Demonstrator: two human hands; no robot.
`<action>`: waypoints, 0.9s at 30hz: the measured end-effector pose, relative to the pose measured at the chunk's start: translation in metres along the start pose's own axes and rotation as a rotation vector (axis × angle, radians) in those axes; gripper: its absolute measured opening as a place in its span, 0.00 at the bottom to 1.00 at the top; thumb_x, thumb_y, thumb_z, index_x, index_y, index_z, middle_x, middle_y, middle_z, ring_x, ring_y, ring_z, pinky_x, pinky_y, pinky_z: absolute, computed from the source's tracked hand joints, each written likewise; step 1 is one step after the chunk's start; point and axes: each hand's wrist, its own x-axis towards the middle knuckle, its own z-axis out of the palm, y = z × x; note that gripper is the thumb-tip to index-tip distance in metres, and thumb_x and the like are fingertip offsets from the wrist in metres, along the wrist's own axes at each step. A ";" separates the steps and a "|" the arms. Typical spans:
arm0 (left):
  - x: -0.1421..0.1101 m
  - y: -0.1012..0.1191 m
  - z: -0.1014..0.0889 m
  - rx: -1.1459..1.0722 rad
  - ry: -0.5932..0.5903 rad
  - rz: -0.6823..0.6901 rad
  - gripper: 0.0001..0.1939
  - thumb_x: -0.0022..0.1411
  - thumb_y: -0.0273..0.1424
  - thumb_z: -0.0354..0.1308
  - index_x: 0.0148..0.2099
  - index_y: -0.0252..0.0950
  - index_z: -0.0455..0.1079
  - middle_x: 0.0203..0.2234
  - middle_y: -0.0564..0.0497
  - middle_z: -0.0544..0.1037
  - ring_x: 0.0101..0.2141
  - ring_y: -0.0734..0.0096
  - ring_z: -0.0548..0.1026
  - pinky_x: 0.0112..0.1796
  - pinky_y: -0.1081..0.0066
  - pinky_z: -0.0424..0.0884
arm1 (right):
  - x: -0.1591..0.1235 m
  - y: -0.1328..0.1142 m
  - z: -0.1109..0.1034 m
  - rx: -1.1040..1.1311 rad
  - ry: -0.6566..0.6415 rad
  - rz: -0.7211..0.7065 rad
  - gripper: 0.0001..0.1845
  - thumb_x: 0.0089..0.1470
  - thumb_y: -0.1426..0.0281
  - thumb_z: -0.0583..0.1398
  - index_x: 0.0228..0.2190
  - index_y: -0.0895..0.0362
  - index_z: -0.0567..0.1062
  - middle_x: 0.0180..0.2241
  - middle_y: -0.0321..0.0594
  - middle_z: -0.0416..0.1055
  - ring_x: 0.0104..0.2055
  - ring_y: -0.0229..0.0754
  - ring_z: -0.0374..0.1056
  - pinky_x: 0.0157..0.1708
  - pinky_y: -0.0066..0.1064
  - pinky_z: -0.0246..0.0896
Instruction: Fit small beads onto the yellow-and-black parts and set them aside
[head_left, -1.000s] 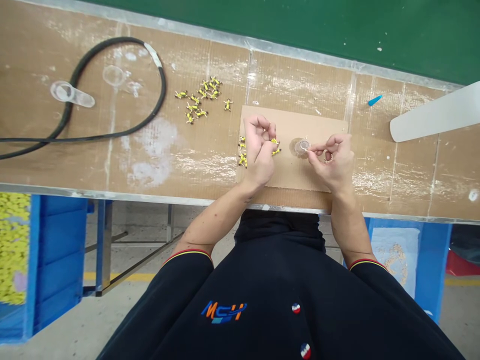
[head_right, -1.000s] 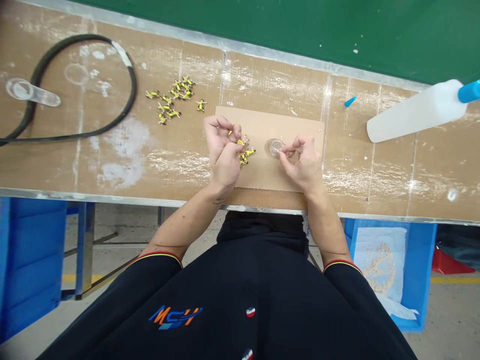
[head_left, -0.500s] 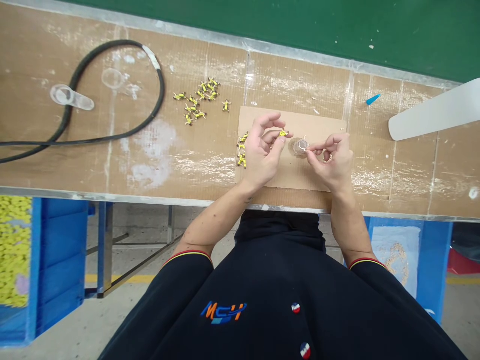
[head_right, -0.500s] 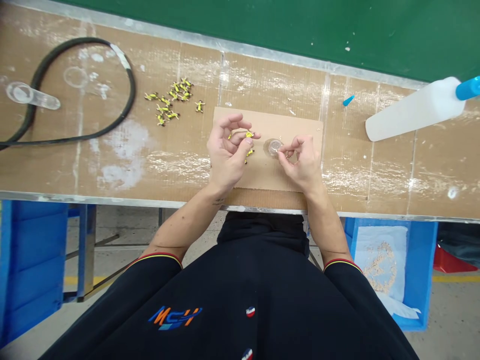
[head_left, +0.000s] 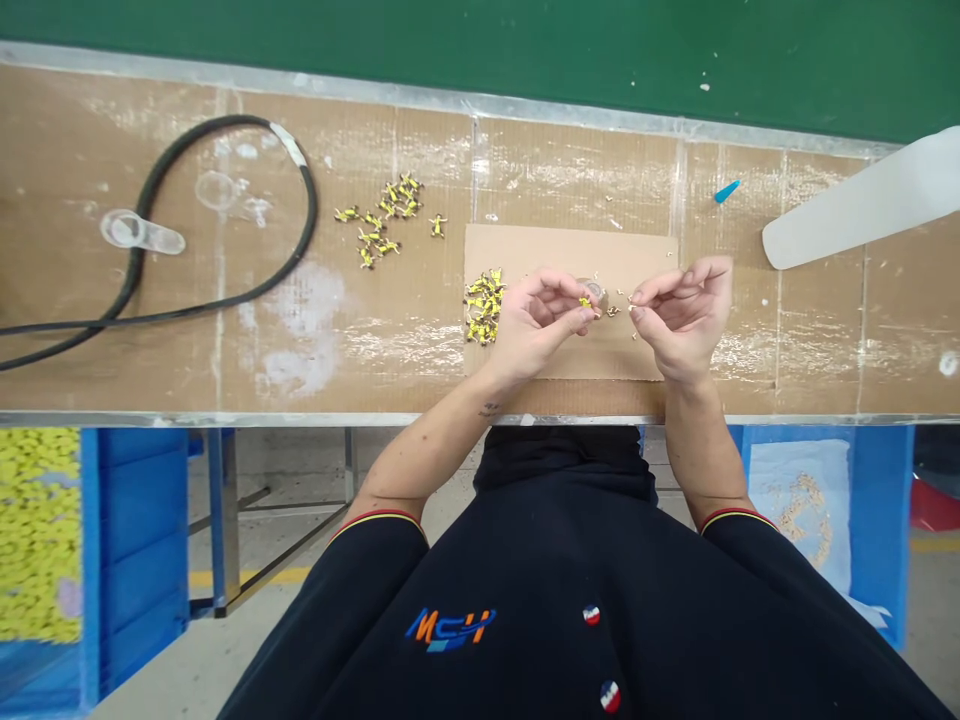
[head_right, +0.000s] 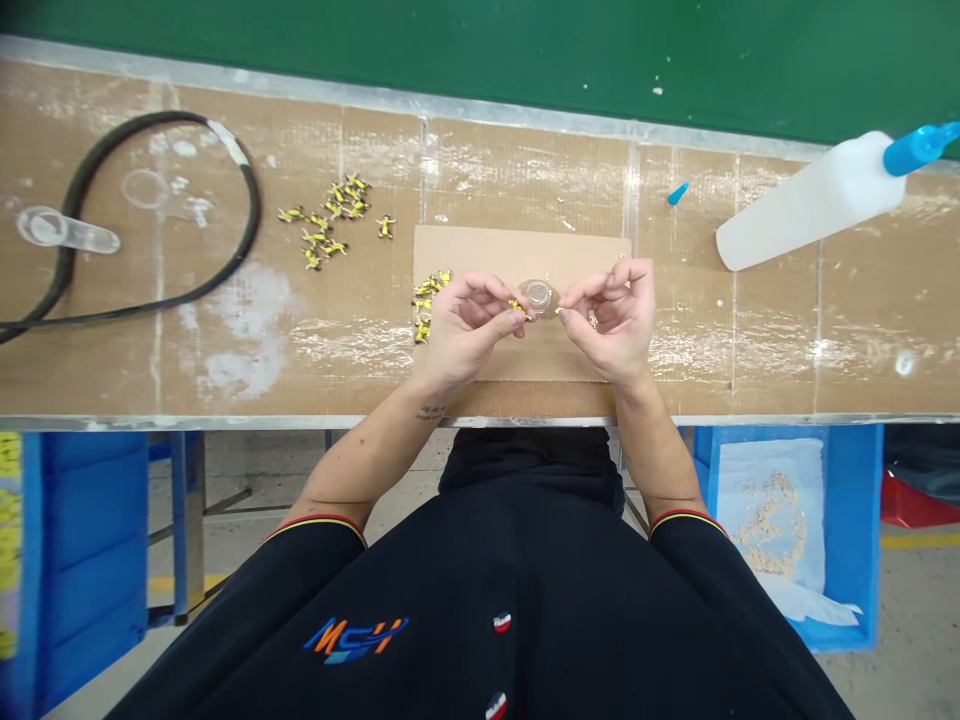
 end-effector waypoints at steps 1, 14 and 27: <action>0.000 0.000 0.001 -0.006 -0.005 0.014 0.20 0.63 0.45 0.71 0.43 0.39 0.66 0.37 0.52 0.83 0.37 0.74 0.85 0.31 0.78 0.79 | 0.000 0.000 0.000 -0.005 0.000 0.002 0.26 0.60 0.46 0.65 0.44 0.44 0.57 0.31 0.28 0.72 0.29 0.39 0.71 0.24 0.36 0.69; 0.000 0.000 -0.001 -0.166 -0.039 -0.038 0.15 0.59 0.35 0.75 0.39 0.37 0.72 0.37 0.54 0.83 0.39 0.77 0.84 0.46 0.72 0.82 | -0.005 0.005 0.002 0.122 -0.050 0.048 0.28 0.58 0.52 0.69 0.45 0.43 0.57 0.33 0.28 0.72 0.32 0.39 0.73 0.31 0.37 0.75; 0.001 0.006 0.000 -0.284 0.040 -0.202 0.14 0.55 0.34 0.78 0.43 0.41 0.82 0.38 0.53 0.87 0.41 0.73 0.86 0.44 0.75 0.84 | -0.004 0.004 0.006 0.203 0.003 0.033 0.28 0.55 0.56 0.72 0.41 0.44 0.59 0.32 0.27 0.72 0.30 0.37 0.71 0.28 0.33 0.70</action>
